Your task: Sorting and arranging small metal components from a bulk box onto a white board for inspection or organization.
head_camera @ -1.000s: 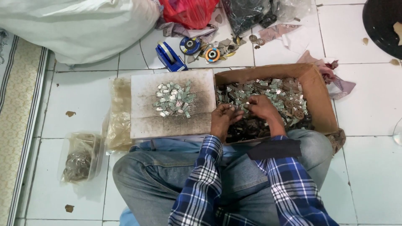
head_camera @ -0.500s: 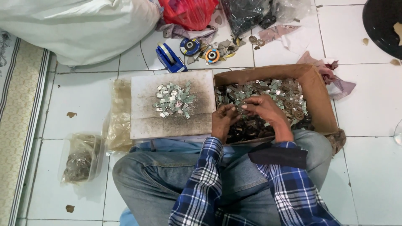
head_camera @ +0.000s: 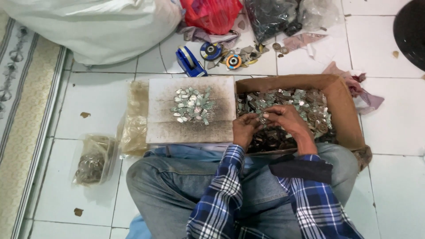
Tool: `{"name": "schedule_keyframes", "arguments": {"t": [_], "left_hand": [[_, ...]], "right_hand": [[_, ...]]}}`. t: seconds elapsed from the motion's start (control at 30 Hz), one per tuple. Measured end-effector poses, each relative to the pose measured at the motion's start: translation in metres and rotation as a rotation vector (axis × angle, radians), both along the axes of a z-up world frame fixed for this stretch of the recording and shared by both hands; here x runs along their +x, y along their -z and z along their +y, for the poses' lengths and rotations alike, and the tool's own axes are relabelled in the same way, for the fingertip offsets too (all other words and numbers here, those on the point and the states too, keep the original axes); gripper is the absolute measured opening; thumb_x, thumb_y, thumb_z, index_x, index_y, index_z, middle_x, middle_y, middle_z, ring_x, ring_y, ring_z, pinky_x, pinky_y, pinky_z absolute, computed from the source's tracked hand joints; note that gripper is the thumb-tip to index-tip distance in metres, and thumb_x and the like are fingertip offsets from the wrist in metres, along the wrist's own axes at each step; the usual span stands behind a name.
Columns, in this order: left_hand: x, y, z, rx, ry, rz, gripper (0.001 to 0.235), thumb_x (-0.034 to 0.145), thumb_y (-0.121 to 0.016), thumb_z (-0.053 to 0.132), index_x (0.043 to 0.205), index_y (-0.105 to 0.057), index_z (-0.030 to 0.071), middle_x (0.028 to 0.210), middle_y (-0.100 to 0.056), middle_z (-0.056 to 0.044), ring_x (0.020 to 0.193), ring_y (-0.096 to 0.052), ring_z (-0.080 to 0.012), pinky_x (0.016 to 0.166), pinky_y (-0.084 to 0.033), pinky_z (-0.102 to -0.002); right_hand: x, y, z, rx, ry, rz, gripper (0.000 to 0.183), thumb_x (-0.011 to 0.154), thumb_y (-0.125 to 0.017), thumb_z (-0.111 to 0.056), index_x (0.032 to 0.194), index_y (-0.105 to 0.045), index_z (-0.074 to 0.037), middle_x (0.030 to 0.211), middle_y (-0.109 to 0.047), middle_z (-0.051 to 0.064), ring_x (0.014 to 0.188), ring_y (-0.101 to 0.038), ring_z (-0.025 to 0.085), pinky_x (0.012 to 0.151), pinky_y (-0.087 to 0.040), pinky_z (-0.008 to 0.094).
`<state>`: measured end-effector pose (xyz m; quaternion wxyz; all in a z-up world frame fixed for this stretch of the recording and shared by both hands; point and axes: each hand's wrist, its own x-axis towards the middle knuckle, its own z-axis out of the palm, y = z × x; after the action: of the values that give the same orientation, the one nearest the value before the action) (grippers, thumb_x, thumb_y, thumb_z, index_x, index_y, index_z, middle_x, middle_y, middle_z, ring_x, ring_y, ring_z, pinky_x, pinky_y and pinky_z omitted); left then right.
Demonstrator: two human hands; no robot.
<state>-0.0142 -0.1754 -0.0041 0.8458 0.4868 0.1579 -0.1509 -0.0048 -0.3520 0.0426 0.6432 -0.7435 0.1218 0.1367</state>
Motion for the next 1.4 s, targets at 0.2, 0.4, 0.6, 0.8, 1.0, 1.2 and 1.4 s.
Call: {"name": "schedule_keyframes", "arguments": {"t": [0.2,0.4,0.6,0.8,1.0,1.2,1.4], "left_hand": [[-0.009,-0.017,0.016,-0.041,-0.109,0.017,0.031,0.088,-0.076,0.003,0.117,-0.07,-0.007,0.096,-0.071,-0.024,0.089,-0.072,-0.0292,0.082,-0.066,-0.044],[0.004,-0.011,0.09,0.441,-0.248,-0.14,0.026,0.085,-0.082,0.012,0.11,-0.08,0.007,0.102,-0.076,-0.022,0.1,-0.073,-0.0325,0.085,-0.061,-0.045],[0.035,-0.007,0.159,0.86,-0.293,-0.143,0.026,0.085,-0.073,0.025,0.109,-0.081,0.023,0.103,-0.079,-0.008,0.103,-0.074,-0.03,0.092,-0.057,-0.043],[0.034,-0.02,0.188,1.061,-0.155,-0.229,0.032,0.09,-0.06,0.022,0.118,-0.076,0.025,0.117,-0.077,-0.006,0.116,-0.068,-0.0362,0.104,-0.052,-0.051],[0.012,-0.012,0.181,1.258,-0.242,-0.652,0.032,0.088,-0.064,0.014,0.118,-0.073,0.008,0.127,-0.067,-0.019,0.126,-0.056,-0.0459,0.108,-0.04,-0.058],[-0.003,-0.017,0.095,0.992,-0.136,-0.922,0.016,0.091,-0.064,0.007,0.106,-0.071,0.005,0.105,-0.07,-0.019,0.107,-0.067,-0.0429,0.096,-0.051,-0.049],[-0.032,-0.004,0.042,1.392,0.149,-0.956,0.025,0.084,-0.06,0.01,0.106,-0.07,0.016,0.115,-0.065,-0.003,0.123,-0.054,-0.0349,0.106,-0.042,-0.049]], "right_hand": [[-0.003,-0.014,0.028,-0.014,0.048,-0.052,0.032,0.089,-0.081,-0.012,0.116,-0.074,0.003,0.094,-0.072,0.021,0.081,-0.068,0.026,0.075,-0.061,0.041],[0.018,-0.021,0.121,-0.198,-0.107,-0.215,0.026,0.088,-0.082,-0.023,0.11,-0.08,-0.01,0.095,-0.076,0.017,0.086,-0.073,0.025,0.073,-0.061,0.04],[0.055,-0.021,0.189,-0.295,-0.291,-0.297,0.027,0.095,-0.07,-0.024,0.117,-0.078,-0.012,0.112,-0.077,0.018,0.106,-0.071,0.039,0.092,-0.056,0.053],[0.036,-0.096,0.184,-0.343,-0.473,-0.356,0.035,0.097,-0.059,-0.007,0.13,-0.072,-0.005,0.124,-0.07,0.028,0.117,-0.062,0.055,0.098,-0.051,0.064],[0.022,-0.042,0.068,-0.496,-0.271,-0.255,0.033,0.105,-0.056,-0.015,0.132,-0.068,-0.003,0.111,-0.072,0.03,0.093,-0.07,0.042,0.077,-0.056,0.055],[0.02,0.093,-0.017,-0.84,-0.306,0.137,0.037,0.087,-0.073,-0.021,0.123,-0.077,-0.013,0.117,-0.076,0.021,0.112,-0.07,0.042,0.095,-0.058,0.056],[0.024,0.15,-0.002,-0.973,-0.227,0.042,0.042,0.079,-0.068,-0.016,0.118,-0.075,-0.002,0.102,-0.076,0.025,0.097,-0.073,0.045,0.076,-0.06,0.061]]}}
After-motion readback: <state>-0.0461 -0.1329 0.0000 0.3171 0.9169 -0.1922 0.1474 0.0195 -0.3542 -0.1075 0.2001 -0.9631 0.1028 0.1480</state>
